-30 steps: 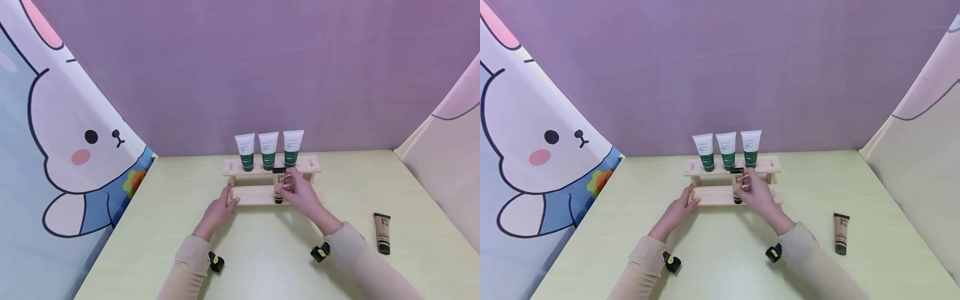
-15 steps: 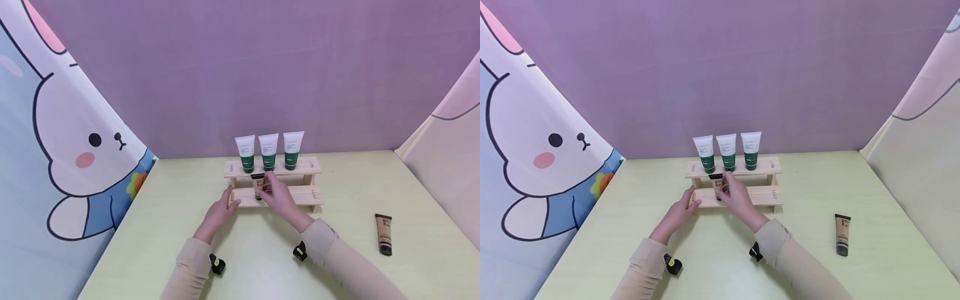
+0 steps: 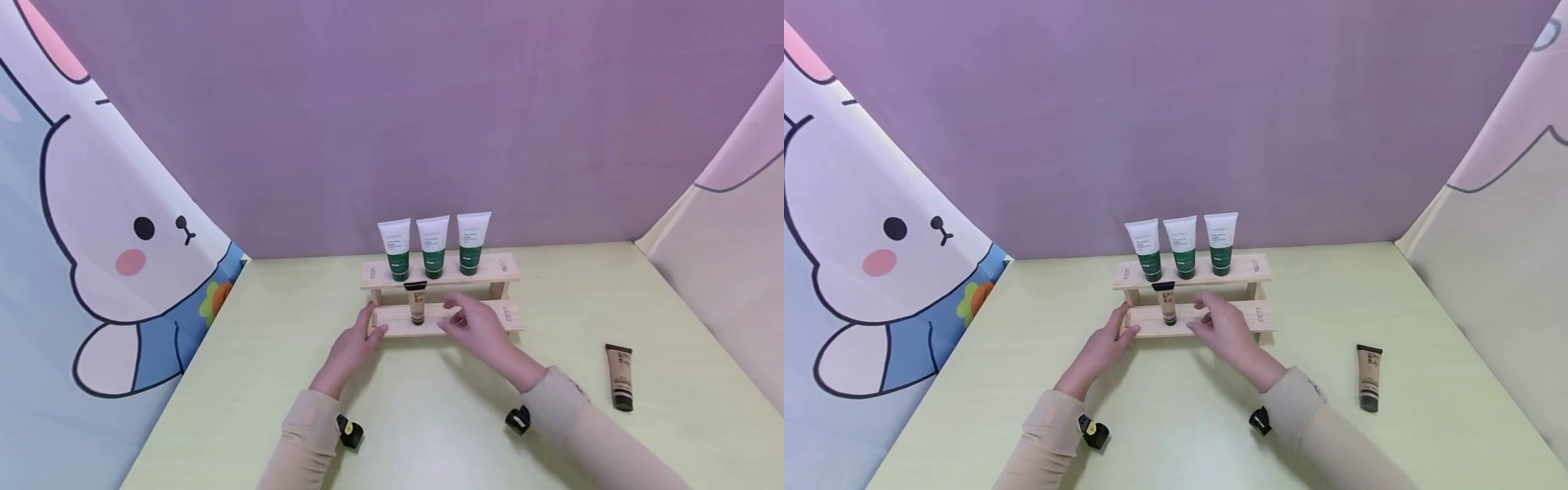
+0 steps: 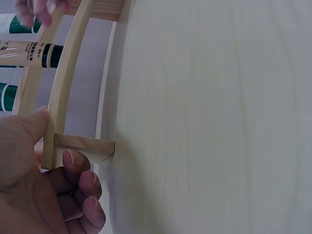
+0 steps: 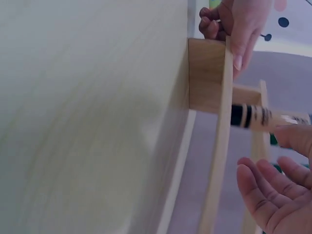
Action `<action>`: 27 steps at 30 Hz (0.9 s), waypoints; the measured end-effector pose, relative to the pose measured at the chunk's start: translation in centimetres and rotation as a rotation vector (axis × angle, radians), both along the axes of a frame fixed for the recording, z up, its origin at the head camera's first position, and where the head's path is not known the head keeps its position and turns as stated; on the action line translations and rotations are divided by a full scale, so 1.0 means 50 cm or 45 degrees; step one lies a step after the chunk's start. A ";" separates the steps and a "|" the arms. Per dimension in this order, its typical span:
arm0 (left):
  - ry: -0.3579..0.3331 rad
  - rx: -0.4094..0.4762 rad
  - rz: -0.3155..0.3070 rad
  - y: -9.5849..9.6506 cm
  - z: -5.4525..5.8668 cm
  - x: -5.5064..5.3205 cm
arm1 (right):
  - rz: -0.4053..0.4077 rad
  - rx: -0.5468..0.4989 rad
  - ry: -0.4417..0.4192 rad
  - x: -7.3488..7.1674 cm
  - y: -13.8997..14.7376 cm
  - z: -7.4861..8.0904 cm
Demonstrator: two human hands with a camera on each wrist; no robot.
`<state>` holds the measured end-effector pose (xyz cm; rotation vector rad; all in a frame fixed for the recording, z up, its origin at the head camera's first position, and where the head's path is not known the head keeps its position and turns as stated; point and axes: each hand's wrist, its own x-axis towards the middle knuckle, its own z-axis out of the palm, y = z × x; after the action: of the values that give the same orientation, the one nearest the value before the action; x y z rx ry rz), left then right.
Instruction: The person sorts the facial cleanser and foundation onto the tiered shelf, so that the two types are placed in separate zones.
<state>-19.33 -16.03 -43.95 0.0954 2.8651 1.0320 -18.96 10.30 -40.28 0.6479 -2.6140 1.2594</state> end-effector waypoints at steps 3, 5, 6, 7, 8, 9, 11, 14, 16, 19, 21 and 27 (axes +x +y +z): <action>0.012 -0.010 0.002 -0.003 0.003 0.001 | -0.001 0.069 0.044 0.017 0.044 0.004; 0.016 -0.012 0.004 -0.005 0.005 0.002 | -0.013 0.109 0.059 0.028 0.079 0.007; 0.021 -0.011 0.002 -0.006 0.007 0.003 | -0.019 0.125 0.055 0.035 0.097 0.009; 0.024 -0.013 0.001 -0.007 0.008 0.004 | -0.028 0.142 0.048 0.041 0.117 0.011; 0.024 -0.014 0.002 -0.007 0.009 0.004 | -0.043 0.162 0.033 0.048 0.137 0.013; 0.025 -0.014 0.000 -0.007 0.011 0.005 | -0.060 0.186 0.018 0.055 0.157 0.015; 0.027 -0.013 -0.004 -0.007 0.013 0.005 | -0.108 0.241 -0.007 0.069 0.196 0.016; 0.031 -0.016 -0.012 -0.007 0.014 0.005 | -0.196 0.341 -0.033 0.089 0.252 0.011; 0.033 -0.022 -0.014 -0.008 0.015 0.005 | -0.248 0.409 -0.042 0.100 0.286 0.004; 0.034 -0.033 -0.015 -0.009 0.014 0.004 | -0.309 0.503 -0.072 0.114 0.333 -0.005; 0.032 -0.041 -0.019 -0.009 0.012 0.002 | -0.353 0.552 -0.102 0.121 0.363 -0.011; 0.028 -0.047 -0.029 -0.006 0.009 0.000 | -0.450 0.643 -0.209 0.138 0.426 -0.025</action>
<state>-19.32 -16.34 -43.49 0.1368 2.8941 0.9801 -12.04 31.60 -41.53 0.1257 -3.0274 0.5750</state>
